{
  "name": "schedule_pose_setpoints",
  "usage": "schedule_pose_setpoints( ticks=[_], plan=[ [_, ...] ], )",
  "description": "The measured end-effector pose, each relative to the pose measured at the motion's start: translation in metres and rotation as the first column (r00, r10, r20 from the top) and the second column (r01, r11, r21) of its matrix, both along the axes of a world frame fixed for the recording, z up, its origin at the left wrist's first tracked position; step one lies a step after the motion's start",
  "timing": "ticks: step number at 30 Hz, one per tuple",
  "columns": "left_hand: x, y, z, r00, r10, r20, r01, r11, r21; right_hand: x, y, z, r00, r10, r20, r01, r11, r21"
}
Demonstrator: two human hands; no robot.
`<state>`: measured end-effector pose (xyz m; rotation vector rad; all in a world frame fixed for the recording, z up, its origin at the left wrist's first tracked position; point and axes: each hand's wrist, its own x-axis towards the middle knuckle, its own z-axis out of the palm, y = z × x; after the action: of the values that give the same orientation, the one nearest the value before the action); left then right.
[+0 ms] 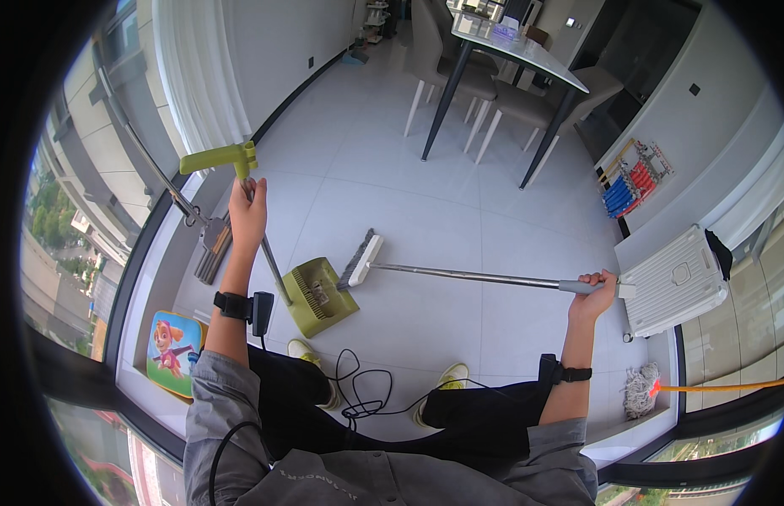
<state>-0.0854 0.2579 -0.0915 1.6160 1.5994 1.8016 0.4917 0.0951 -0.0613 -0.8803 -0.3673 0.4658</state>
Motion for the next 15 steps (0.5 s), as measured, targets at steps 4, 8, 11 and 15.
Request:
schedule_pose_setpoints(
  ticks=[4,8,11,15],
  plan=[
    [0.0,0.0001,-0.0002,1.0,0.001,-0.006,-0.001,1.0,-0.001,0.0022,0.0003,-0.0016,1.0,0.01,-0.001,-0.01,1.0,0.007],
    [0.0001,0.0,-0.0003,1.0,0.002,-0.001,-0.002,1.0,-0.002,0.0023,0.0003,-0.0023,1.0,0.015,0.007,-0.015,1.0,0.009],
    [0.0012,-0.0011,0.0009,1.0,0.003,-0.001,-0.003,1.0,0.002,0.0006,-0.0001,-0.0002,1.0,0.01,-0.009,-0.01,1.0,0.0],
    [0.0007,-0.001,0.0007,1.0,0.007,-0.013,-0.007,1.0,0.003,0.0038,0.0004,-0.0029,1.0,0.013,-0.009,-0.013,1.0,0.004]
  ],
)
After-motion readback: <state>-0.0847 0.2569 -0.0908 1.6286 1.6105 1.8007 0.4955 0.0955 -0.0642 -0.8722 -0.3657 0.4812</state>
